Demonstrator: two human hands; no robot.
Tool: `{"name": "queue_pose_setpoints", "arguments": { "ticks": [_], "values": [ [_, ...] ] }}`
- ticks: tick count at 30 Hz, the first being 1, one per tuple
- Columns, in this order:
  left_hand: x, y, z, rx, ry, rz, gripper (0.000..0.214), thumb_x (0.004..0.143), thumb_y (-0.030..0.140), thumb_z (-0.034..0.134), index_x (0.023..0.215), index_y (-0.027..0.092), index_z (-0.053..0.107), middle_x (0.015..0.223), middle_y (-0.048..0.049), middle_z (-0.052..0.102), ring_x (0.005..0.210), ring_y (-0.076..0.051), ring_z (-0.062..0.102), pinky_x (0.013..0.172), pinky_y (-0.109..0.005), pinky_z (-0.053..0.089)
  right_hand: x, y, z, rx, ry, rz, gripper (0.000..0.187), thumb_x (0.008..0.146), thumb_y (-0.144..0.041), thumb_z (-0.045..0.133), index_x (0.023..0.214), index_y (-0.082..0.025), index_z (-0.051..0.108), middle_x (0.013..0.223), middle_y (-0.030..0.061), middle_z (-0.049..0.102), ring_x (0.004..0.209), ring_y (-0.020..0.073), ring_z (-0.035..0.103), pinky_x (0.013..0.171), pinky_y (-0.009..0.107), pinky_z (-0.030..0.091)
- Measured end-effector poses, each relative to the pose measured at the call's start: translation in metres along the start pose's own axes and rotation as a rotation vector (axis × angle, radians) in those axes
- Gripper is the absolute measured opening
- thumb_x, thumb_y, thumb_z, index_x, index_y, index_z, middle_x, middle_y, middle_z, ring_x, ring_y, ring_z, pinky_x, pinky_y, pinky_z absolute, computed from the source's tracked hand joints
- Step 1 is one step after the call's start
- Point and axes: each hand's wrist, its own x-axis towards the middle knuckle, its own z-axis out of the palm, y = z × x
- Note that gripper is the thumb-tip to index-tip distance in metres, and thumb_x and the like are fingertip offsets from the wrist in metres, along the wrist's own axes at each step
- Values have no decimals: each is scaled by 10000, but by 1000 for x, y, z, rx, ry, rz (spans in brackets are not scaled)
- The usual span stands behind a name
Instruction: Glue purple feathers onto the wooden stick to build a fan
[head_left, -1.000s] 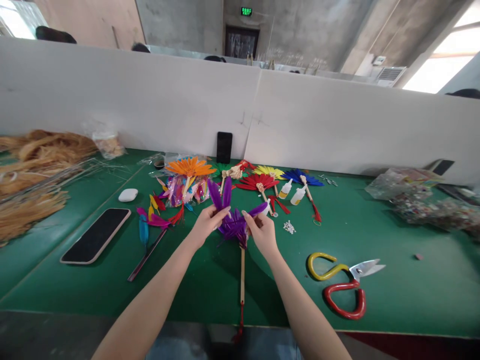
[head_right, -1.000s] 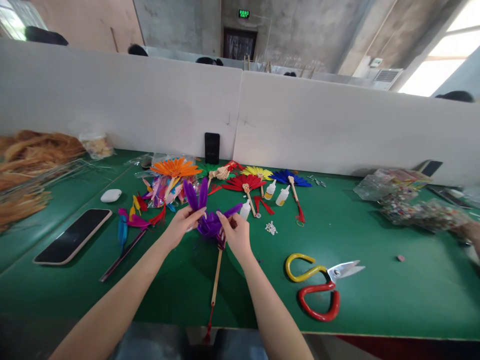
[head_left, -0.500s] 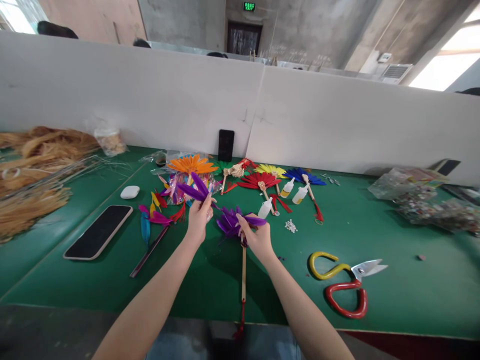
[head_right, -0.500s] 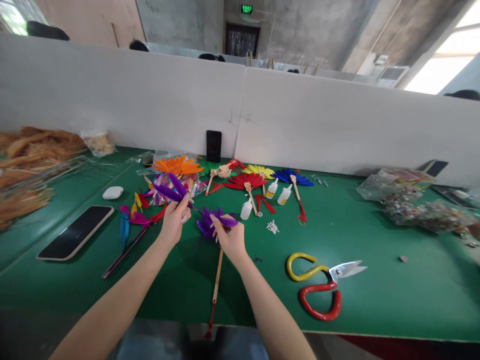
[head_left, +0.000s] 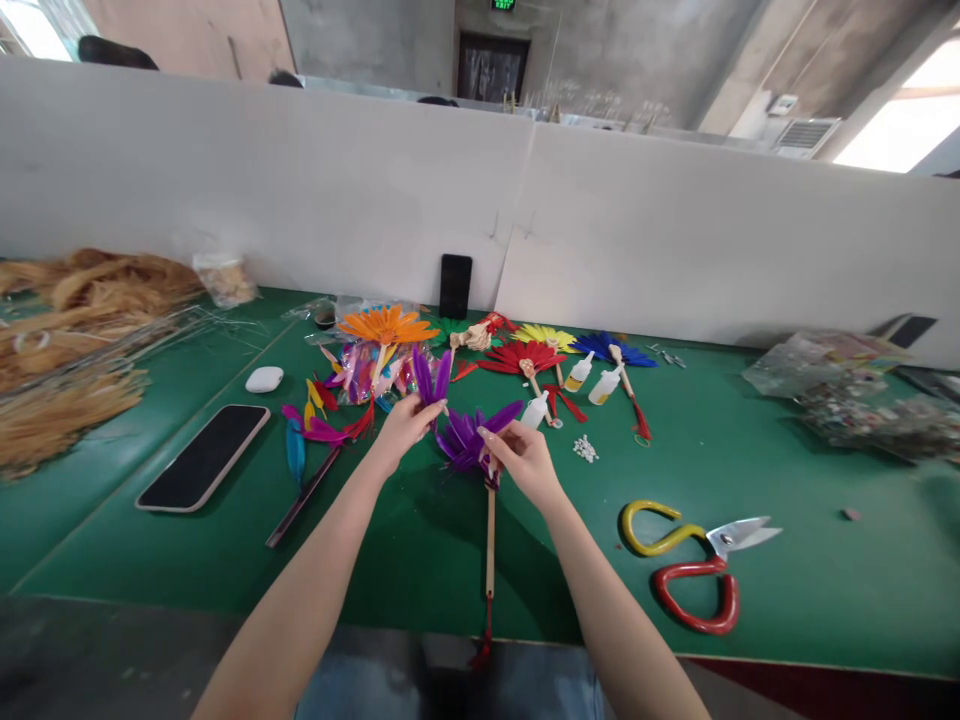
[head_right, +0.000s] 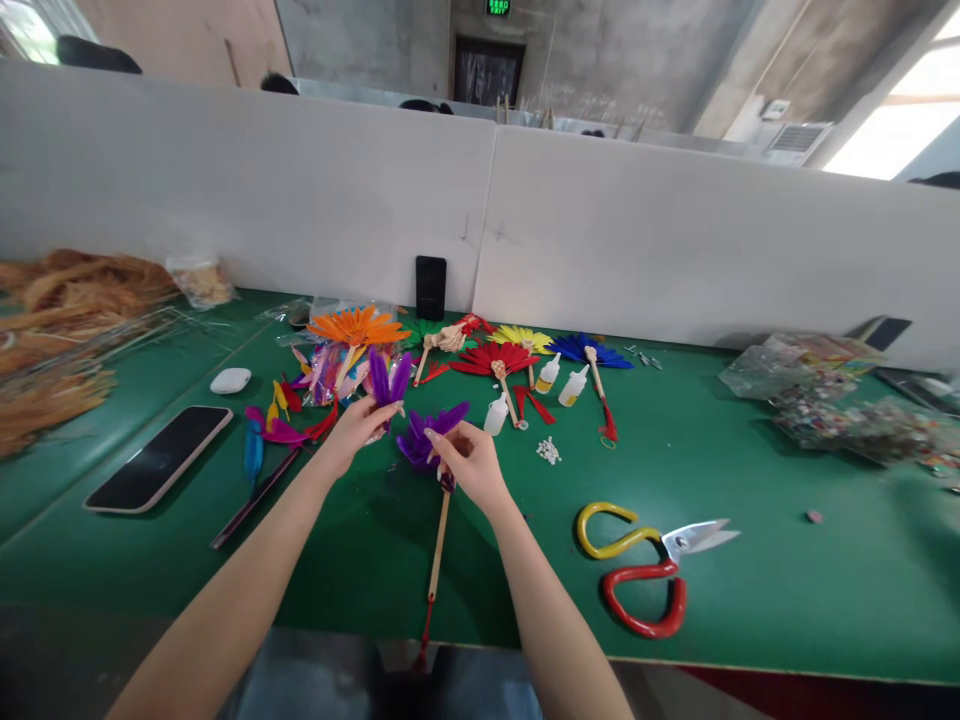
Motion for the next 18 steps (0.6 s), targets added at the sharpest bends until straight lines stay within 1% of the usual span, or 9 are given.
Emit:
{"name": "queue_pose_setpoints", "arguments": {
  "ticks": [4,6,7,8,10,13,15,17,18],
  "values": [
    [-5,8,-2,161,-91,32,360,683,445,632,875,142,598,615,19,512,528,-98,453,476,-192,329,-1,-2,-4,-26,-182,45,326,760,-460,593,615,-178,516,509,-24,550,398,81,492,401,201,431],
    [-7,9,-10,243,-91,67,361,689,459,616,864,143,609,666,-6,558,579,-126,486,505,-208,349,-2,-1,-4,-41,-234,58,323,762,-462,588,631,-173,529,531,-19,558,414,86,515,405,199,439],
    [-8,8,-15,296,-61,84,350,691,464,609,834,144,612,664,-9,562,588,-134,490,512,-212,348,-3,0,-4,-46,-237,60,321,765,-460,586,632,-174,528,533,-19,557,421,89,523,407,198,439],
    [-9,6,-22,359,-13,93,334,691,466,606,792,147,608,631,-1,546,576,-133,481,510,-212,338,-3,1,-4,-49,-225,57,319,767,-457,586,629,-176,523,527,-22,550,425,91,525,409,199,438],
    [-11,-2,-36,527,136,93,310,671,466,622,707,161,578,509,38,433,504,-120,422,481,-210,290,-2,2,-4,-51,-173,38,322,766,-456,588,611,-185,508,496,-33,523,419,92,512,409,203,433],
    [-19,-15,-50,695,236,97,333,613,435,675,810,190,566,520,60,356,512,-133,418,484,-213,296,2,2,-7,-50,-22,-4,337,757,-472,593,588,-195,502,469,-36,501,405,91,478,401,212,420],
    [-28,-19,-50,810,324,186,377,613,415,681,898,199,559,627,33,396,603,-161,464,543,-239,362,4,2,-8,-35,85,-14,350,743,-489,603,578,-198,499,464,-30,509,392,90,462,384,215,407],
    [-39,-19,-40,909,432,324,305,698,409,622,909,200,552,748,-8,426,685,-175,481,629,-278,404,6,1,-10,-17,148,-13,361,728,-498,614,571,-196,495,460,-28,517,381,86,455,375,212,396],
    [-45,-19,-32,948,447,389,235,759,403,565,873,198,550,782,-22,437,705,-175,481,659,-287,408,6,1,-10,-10,160,-14,362,727,-497,615,570,-193,494,459,-29,518,380,83,454,379,209,395]
  ]
}}
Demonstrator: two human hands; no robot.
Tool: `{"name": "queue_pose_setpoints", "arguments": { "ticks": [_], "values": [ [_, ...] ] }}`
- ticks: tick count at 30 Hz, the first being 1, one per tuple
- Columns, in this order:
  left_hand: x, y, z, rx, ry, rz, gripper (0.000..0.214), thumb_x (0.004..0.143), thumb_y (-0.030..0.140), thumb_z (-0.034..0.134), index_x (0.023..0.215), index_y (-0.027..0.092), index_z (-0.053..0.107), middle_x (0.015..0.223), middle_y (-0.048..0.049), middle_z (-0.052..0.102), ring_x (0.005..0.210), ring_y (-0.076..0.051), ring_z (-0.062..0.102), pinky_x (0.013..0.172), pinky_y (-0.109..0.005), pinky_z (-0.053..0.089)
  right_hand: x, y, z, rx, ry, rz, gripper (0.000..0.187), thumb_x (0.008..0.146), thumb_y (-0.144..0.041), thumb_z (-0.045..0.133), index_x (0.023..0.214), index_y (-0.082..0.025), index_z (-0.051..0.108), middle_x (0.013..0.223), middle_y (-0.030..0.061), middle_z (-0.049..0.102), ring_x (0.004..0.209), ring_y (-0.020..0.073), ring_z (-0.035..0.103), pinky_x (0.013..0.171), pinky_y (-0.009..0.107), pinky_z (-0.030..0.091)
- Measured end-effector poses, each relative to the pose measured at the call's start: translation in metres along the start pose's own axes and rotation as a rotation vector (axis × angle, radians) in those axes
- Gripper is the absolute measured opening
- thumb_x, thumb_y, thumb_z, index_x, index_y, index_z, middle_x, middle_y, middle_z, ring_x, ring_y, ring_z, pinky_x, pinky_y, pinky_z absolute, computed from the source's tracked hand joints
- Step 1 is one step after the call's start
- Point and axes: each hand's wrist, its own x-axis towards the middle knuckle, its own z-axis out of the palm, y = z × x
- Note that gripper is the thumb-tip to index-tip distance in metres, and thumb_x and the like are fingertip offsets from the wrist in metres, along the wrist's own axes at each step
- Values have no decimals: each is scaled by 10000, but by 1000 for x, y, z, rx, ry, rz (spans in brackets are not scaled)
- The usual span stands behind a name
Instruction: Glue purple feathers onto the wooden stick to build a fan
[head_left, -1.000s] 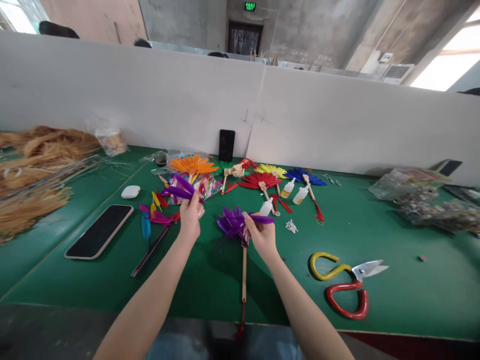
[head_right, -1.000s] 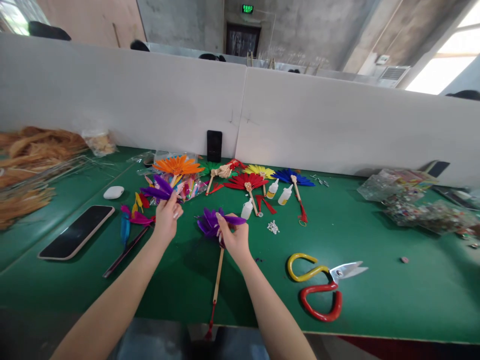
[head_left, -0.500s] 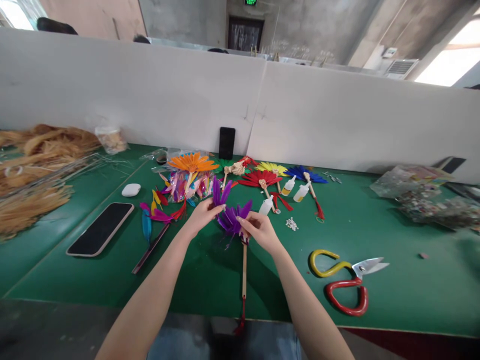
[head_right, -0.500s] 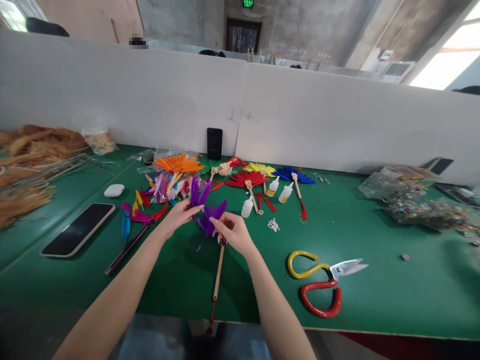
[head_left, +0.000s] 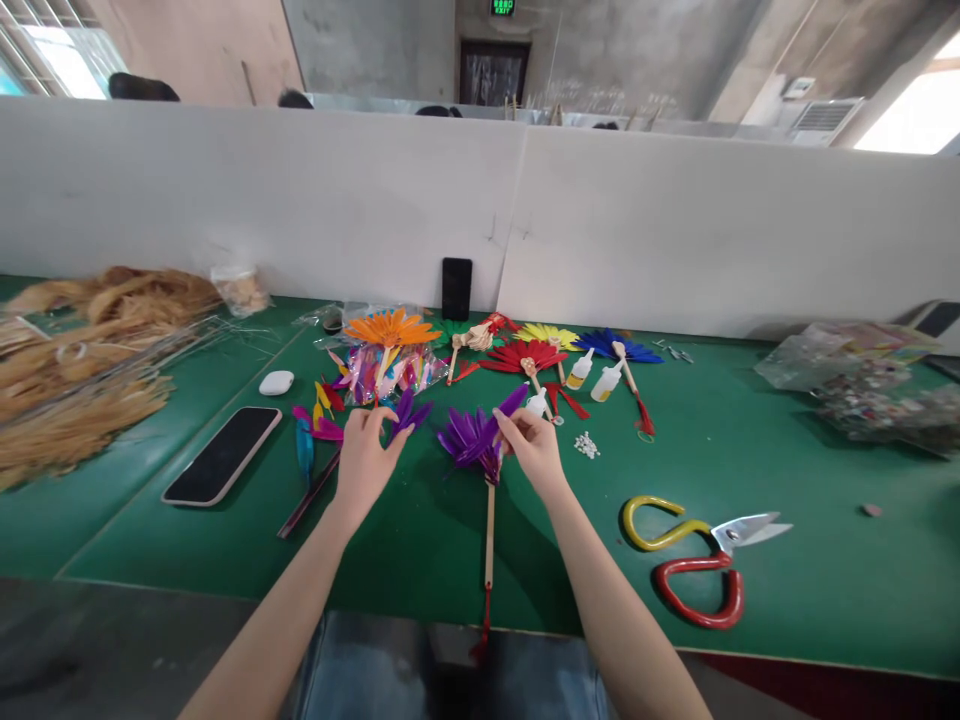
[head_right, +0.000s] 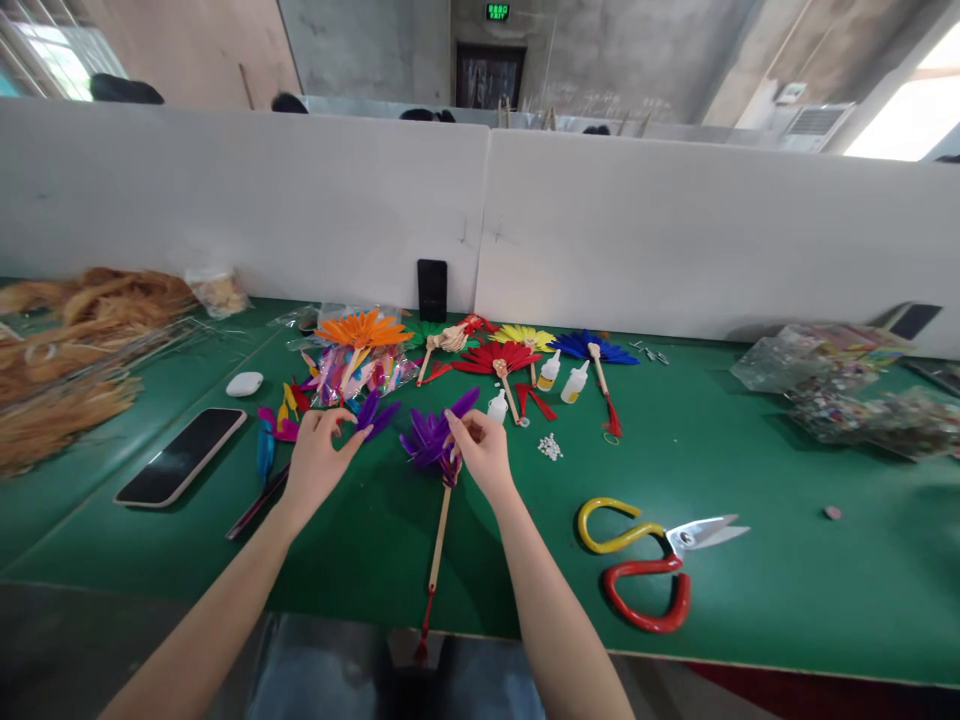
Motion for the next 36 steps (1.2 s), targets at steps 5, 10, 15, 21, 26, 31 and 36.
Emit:
{"name": "queue_pose_setpoints", "arguments": {
  "ticks": [5,10,15,21,26,31,36],
  "values": [
    [-29,32,17,191,-306,312,296,830,433,489,683,178,520,715,-35,485,724,-196,480,653,-298,393,0,0,-3,35,4,-18,352,739,-477,609,577,-185,500,459,-33,518,373,71,454,389,200,391],
    [-36,32,35,302,-382,466,243,885,348,420,829,154,554,772,-64,524,774,-215,503,680,-321,393,1,1,-3,44,60,-30,385,706,-519,621,567,-186,485,460,-30,526,362,70,458,368,196,392],
    [-33,27,34,286,-406,613,272,921,253,324,792,157,543,764,-66,536,760,-196,504,694,-321,386,1,1,-2,73,59,-15,383,699,-511,630,553,-191,478,446,-40,515,347,69,447,360,196,381],
    [-41,16,7,215,-362,677,289,918,195,299,707,172,496,716,-44,509,703,-183,470,685,-318,369,2,3,-3,133,109,-43,374,712,-465,637,531,-188,464,434,-42,514,338,59,426,358,191,349],
    [-57,3,-9,268,-314,442,294,904,332,363,659,188,437,651,-16,467,649,-176,454,616,-296,352,2,7,0,122,36,-40,370,712,-477,632,548,-195,459,442,-44,517,341,68,443,357,195,366],
    [-53,12,12,335,-298,295,349,858,451,428,631,187,444,628,-29,490,644,-197,494,592,-298,333,-3,6,2,65,-114,-28,372,718,-475,626,537,-194,463,414,-49,501,332,74,449,349,191,360],
    [-45,20,18,368,-416,216,279,882,256,369,664,172,519,658,-55,568,698,-216,542,632,-316,329,-11,4,6,-122,-381,65,362,713,-474,630,547,-180,498,431,-32,536,338,74,466,352,181,365]
  ]
}}
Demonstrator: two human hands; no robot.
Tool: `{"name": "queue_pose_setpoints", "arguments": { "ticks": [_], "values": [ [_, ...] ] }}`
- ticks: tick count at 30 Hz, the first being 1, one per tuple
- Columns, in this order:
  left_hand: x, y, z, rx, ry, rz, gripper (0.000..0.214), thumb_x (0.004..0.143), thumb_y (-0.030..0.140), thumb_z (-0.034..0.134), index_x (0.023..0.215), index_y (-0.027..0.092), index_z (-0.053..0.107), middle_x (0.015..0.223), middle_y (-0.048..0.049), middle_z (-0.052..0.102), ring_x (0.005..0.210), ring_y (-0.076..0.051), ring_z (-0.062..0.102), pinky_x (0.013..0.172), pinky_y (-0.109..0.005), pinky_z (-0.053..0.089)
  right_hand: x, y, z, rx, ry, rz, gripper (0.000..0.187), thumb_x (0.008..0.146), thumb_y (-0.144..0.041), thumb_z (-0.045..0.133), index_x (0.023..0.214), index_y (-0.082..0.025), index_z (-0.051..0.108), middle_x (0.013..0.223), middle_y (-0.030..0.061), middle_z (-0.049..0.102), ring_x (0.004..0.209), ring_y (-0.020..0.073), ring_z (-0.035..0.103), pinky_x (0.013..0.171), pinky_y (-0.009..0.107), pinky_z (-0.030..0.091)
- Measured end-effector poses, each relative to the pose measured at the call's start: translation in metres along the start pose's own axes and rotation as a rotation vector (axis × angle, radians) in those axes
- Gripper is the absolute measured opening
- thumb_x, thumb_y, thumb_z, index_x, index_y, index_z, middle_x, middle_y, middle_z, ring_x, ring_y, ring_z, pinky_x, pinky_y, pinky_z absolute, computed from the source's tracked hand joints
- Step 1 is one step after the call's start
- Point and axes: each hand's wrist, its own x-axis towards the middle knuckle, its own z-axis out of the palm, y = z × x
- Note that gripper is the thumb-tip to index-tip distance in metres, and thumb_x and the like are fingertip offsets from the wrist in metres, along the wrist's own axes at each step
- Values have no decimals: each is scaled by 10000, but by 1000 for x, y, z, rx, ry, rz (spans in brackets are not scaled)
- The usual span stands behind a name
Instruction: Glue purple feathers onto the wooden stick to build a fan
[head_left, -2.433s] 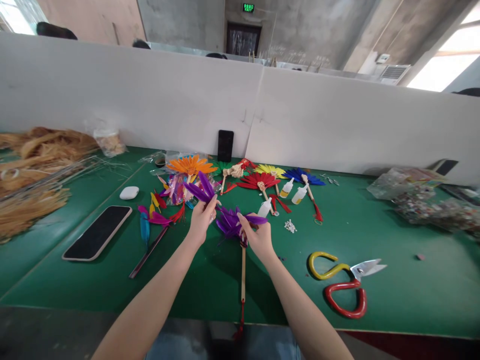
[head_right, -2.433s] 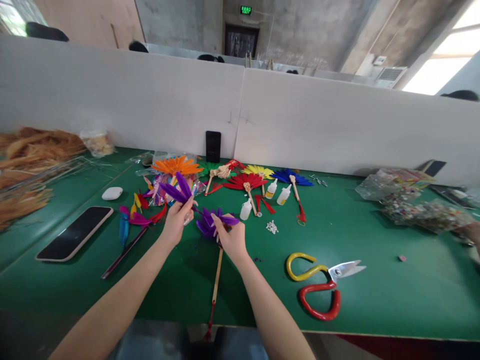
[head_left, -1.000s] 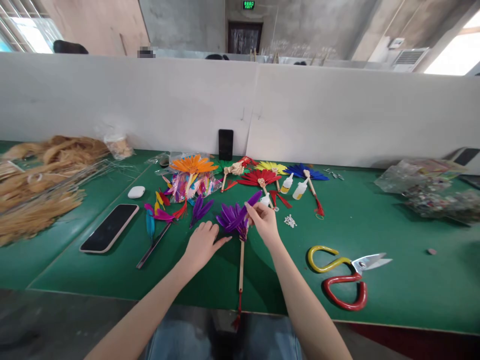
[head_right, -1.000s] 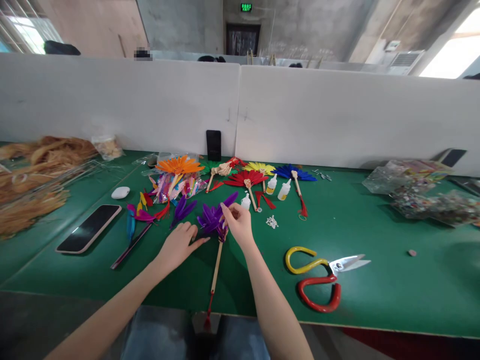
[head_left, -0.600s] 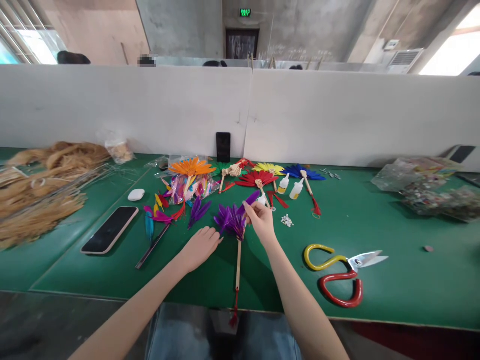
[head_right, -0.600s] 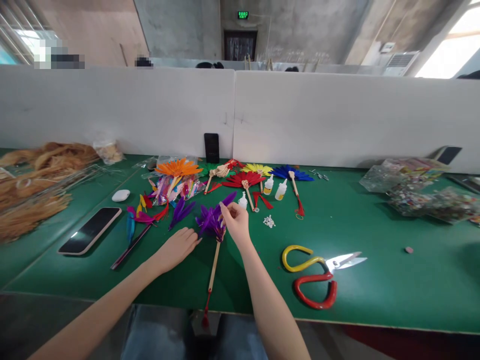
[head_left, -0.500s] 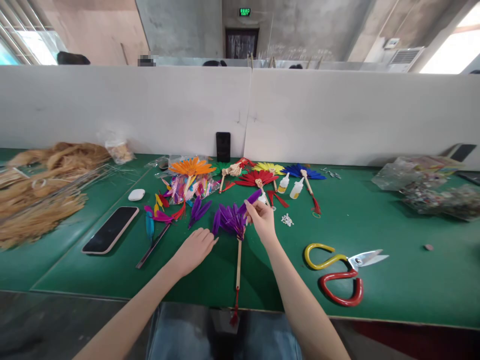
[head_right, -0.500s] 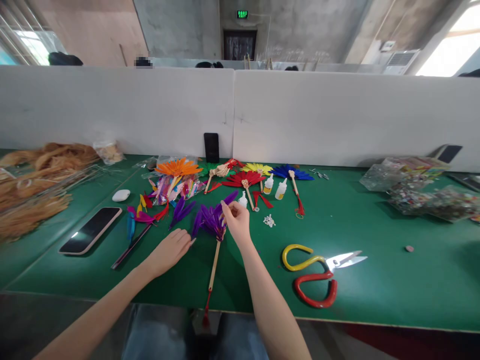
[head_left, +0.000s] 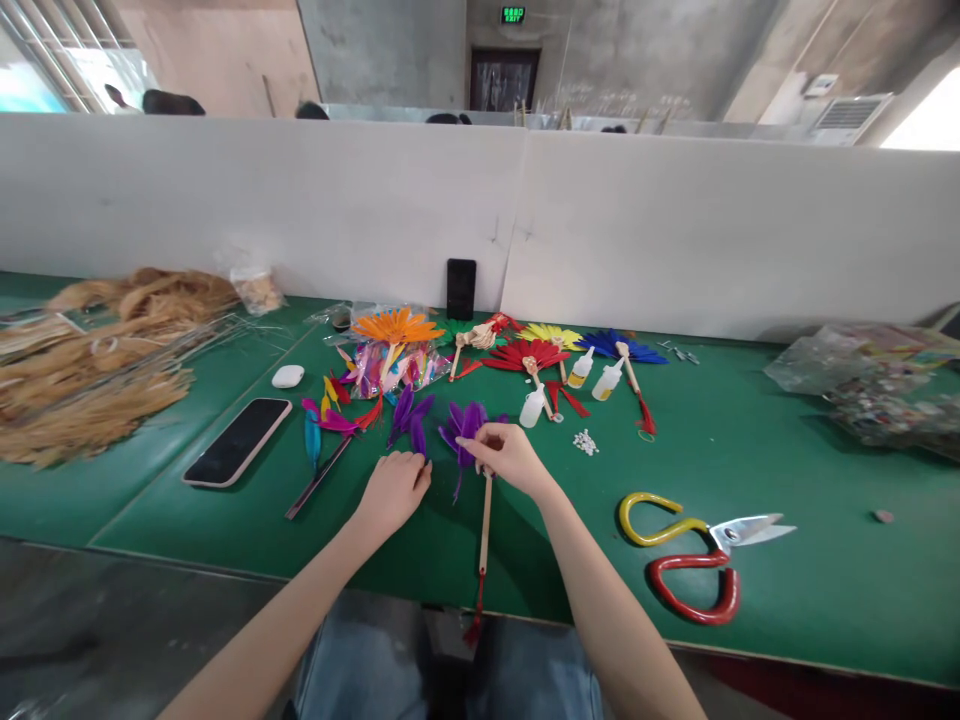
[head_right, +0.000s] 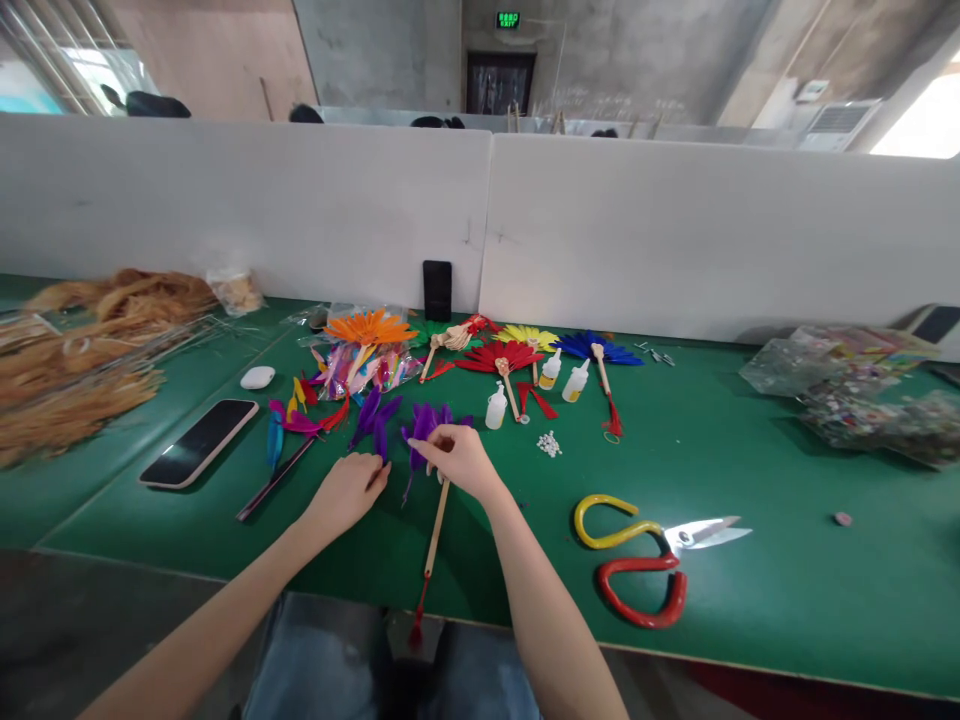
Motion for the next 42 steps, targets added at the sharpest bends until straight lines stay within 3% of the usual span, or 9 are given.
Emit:
{"name": "queue_pose_setpoints", "arguments": {
  "ticks": [4,8,11,15,18,26,31,37,42],
  "values": [
    [-13,-8,-8,-14,-47,-39,276,874,231,358,657,177,520,657,-49,576,708,-214,545,633,-314,322,-2,5,17,-25,-71,127,369,691,-511,631,616,-156,566,503,8,614,317,74,485,333,178,371],
    [-19,-31,-12,-111,71,-56,345,897,329,340,602,189,452,595,-18,518,626,-177,514,607,-287,326,-2,11,35,14,-106,185,393,723,-521,589,778,-133,621,620,57,676,388,106,571,334,174,381],
    [-9,-56,-11,-158,170,-122,298,882,349,368,643,195,456,564,-1,475,595,-172,501,597,-279,339,-4,14,41,-23,-156,167,389,782,-476,541,931,-127,629,687,67,695,434,122,603,359,187,411],
    [15,-80,-5,-180,150,-153,187,833,355,467,761,183,477,652,-21,513,680,-197,526,626,-286,379,-7,14,42,-233,-107,37,328,830,-340,518,1082,-150,609,733,43,699,507,128,619,496,227,486],
    [33,-83,-1,-133,127,-146,258,823,408,486,714,174,476,722,-56,542,722,-209,530,683,-311,394,-8,16,43,-380,-75,-71,326,840,-266,503,1146,-188,585,785,24,699,586,139,628,565,241,490],
    [55,-68,-4,134,19,-135,228,833,345,483,768,138,555,825,-139,578,877,-306,519,685,-356,386,-10,17,48,-376,-107,-44,538,864,-282,475,1369,-222,298,764,-6,695,503,125,609,506,227,461],
    [63,-76,-1,50,46,-27,304,868,314,420,646,154,551,718,-108,581,779,-250,544,717,-344,381,-11,15,47,-342,-76,-107,425,870,-337,462,1273,-210,423,702,0,675,494,125,596,504,227,463],
    [61,-84,5,15,128,-28,324,879,324,400,612,174,506,667,-60,557,675,-190,527,701,-309,384,-8,9,48,73,-48,-94,359,836,-459,488,1074,-194,528,635,-5,625,502,119,585,455,217,466],
    [59,-83,7,52,281,-167,313,805,476,499,716,177,530,783,-75,575,783,-232,524,734,-339,383,-29,-60,41,750,-307,-46,462,856,-605,292,1070,-239,475,880,44,674,796,170,655,669,317,528]
  ]
}}
